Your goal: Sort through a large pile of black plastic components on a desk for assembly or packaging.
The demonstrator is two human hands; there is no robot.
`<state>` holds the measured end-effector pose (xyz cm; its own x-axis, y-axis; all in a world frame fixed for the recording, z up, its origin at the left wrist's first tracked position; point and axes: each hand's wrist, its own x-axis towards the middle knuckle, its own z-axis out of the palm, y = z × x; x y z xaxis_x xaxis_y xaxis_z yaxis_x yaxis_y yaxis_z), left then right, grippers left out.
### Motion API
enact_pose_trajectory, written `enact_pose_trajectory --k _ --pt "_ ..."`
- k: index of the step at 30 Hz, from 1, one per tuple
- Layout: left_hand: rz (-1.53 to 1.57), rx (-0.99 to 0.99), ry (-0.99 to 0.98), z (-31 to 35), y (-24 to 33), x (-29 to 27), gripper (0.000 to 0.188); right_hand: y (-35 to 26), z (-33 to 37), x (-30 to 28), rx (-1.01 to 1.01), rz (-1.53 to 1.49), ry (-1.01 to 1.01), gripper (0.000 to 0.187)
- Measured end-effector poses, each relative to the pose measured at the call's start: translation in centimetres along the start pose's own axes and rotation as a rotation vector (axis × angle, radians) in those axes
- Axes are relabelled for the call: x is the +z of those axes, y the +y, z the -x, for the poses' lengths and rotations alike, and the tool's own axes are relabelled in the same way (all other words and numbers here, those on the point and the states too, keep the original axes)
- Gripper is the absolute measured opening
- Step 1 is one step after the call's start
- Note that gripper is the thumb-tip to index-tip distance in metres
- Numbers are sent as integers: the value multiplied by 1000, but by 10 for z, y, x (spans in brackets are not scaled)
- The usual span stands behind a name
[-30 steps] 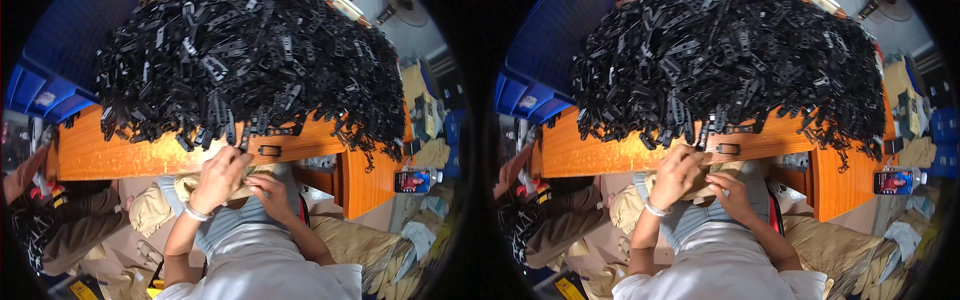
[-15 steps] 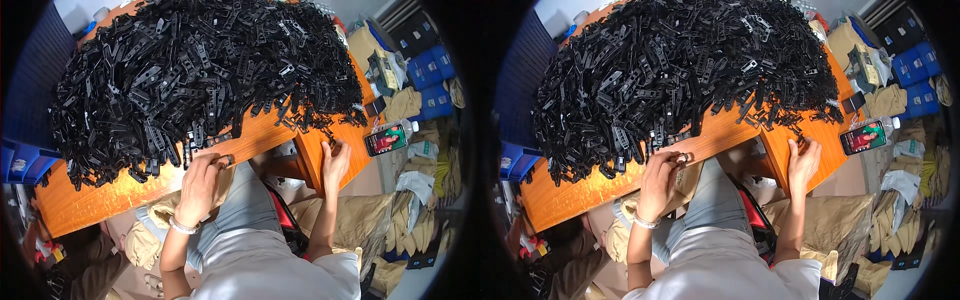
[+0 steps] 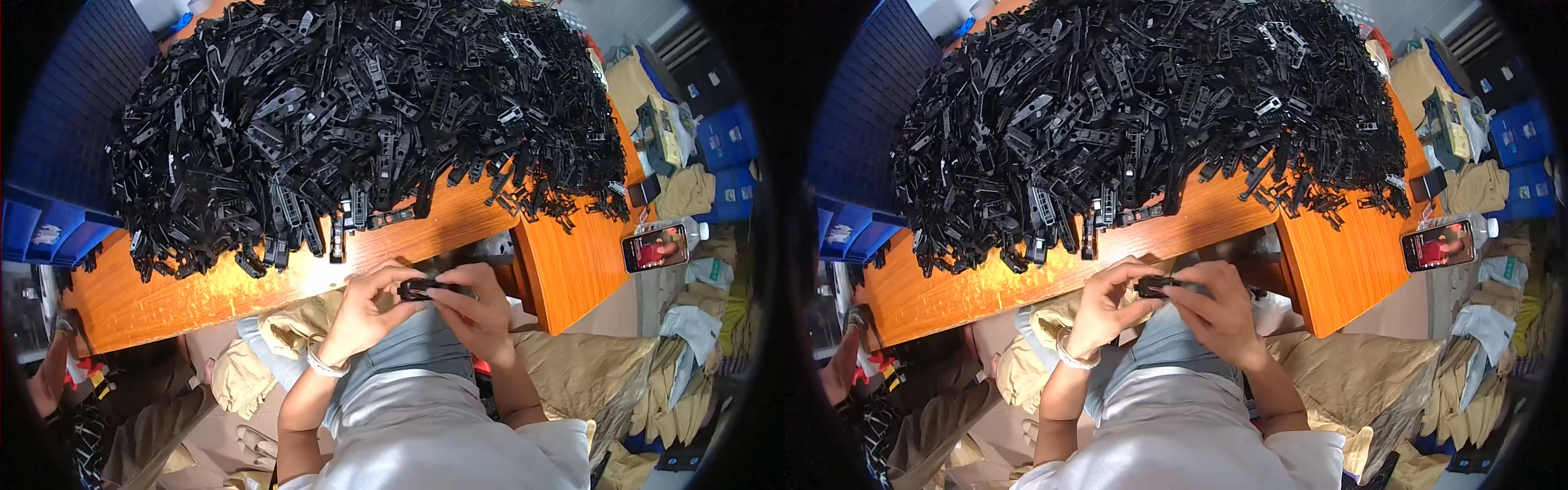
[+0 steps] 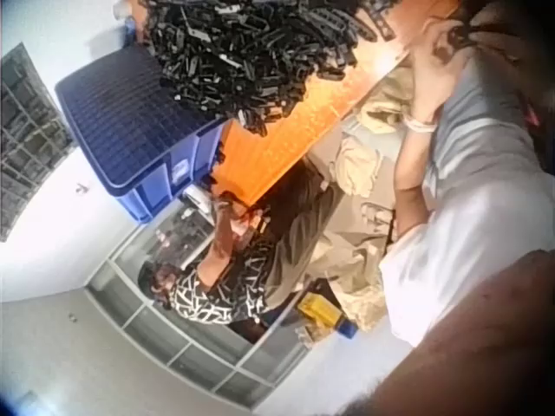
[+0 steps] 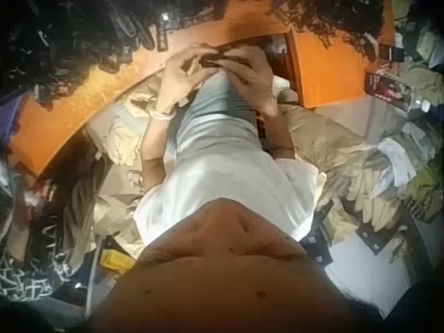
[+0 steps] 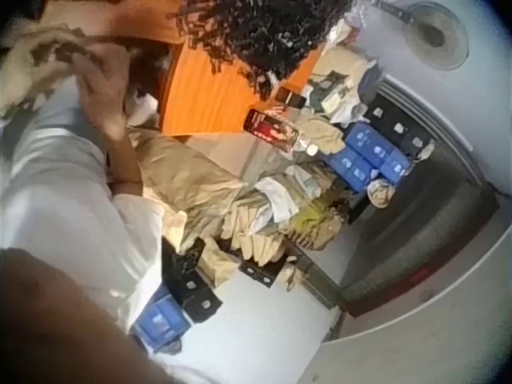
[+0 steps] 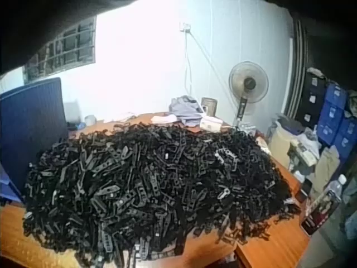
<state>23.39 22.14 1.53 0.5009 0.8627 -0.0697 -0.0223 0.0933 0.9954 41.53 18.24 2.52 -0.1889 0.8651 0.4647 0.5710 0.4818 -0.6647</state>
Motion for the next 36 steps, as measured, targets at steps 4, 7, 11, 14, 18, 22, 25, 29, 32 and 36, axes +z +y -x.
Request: enact_pose_trajectory --k 4,7,11,14,18,22,25,29,32,36 --pt "-6 -67 1 4 -1 -4 33 1 -3 4 -44 -53 -55 25" --pt "-6 -46 -14 4 -4 -6 33 1 -1 6 115 -194 -56 20" --pt "-153 38 -9 2 5 -3 34 6 -1 9 140 -249 -48 18" --pt "-8 79 44 -2 4 -1 28 2 -2 13 150 -301 -12 18" --pt "277 -312 -8 -8 13 -2 21 4 2 10 136 -262 44 21" --pt "-117 60 123 -26 -8 -2 16 14 9 11 131 -341 169 20" --pt "-1118 346 516 -39 -19 -8 11 12 6 13 312 -423 239 18" --pt "-1114 283 481 -33 -11 -9 12 19 7 23 625 -641 285 15" --pt "-945 368 515 -22 -9 -7 8 26 4 28 648 -701 268 14" --pt "-199 76 535 -15 -7 -1 8 21 -2 33 672 -713 214 14"
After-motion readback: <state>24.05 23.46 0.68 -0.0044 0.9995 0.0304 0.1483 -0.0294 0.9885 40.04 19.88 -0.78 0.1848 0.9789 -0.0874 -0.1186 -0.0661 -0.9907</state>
